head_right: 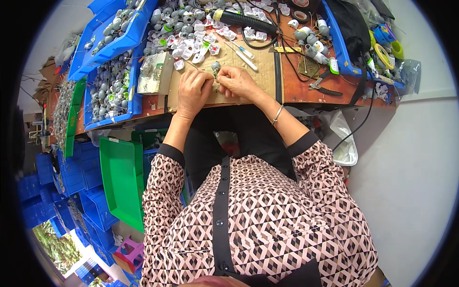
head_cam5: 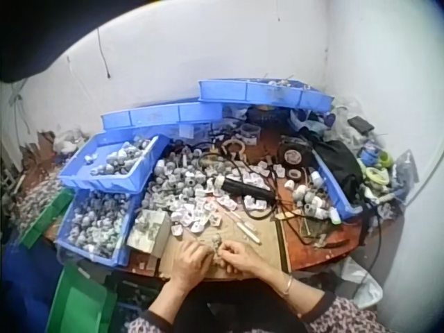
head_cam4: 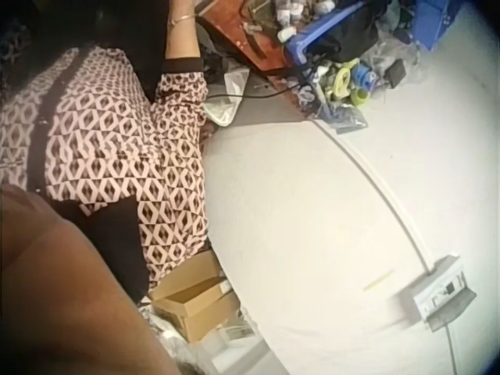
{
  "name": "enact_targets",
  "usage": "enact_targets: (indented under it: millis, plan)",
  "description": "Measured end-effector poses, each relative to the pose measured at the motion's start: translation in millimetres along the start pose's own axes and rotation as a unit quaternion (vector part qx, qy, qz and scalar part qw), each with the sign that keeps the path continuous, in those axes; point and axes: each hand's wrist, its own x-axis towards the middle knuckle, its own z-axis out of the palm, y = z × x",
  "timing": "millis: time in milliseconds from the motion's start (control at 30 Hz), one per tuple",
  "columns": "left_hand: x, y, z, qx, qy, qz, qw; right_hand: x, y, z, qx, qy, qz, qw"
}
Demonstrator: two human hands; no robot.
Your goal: The person assembles small electronic components by connecting parts and wires by hand, then solders connections using a soldering iron.
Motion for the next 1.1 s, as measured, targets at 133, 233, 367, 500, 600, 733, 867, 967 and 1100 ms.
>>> enact_targets:
  millis: [133,233,367,500,600,733,867,967,1100]
  plan:
    - [0,0,1,-0.015,0.007,-0.009,1.000,-1,-1,1,-0.013,0.001,-0.016,1.000]
    - [0,-2,1,-0.018,0.001,-0.008,1.000,-1,-3,1,-0.044,0.008,-0.041,0.998]
    - [-1,-1,1,-0.032,0.000,-0.021,0.999,-3,-7,3,-0.072,0.026,-0.057,0.995]
    - [-2,-2,2,-0.038,0.000,-0.019,0.999,-2,-4,4,-0.071,0.028,-0.053,0.996]
    - [-3,0,3,-0.042,0.000,-0.022,0.999,-2,-3,6,-0.065,0.039,-0.049,0.996]
    - [-4,1,3,-0.057,0.006,-0.029,0.998,-2,-3,8,-0.061,0.047,-0.056,0.995]
    - [-2,1,3,-0.083,0.015,-0.043,0.996,2,8,6,-0.110,0.052,-0.132,0.984]
    - [-2,0,4,-0.063,0.005,-0.043,0.997,1,5,5,-0.141,0.060,-0.137,0.979]
    - [-5,-1,6,-0.077,0.011,-0.044,0.996,1,6,5,-0.204,0.070,-0.163,0.963]
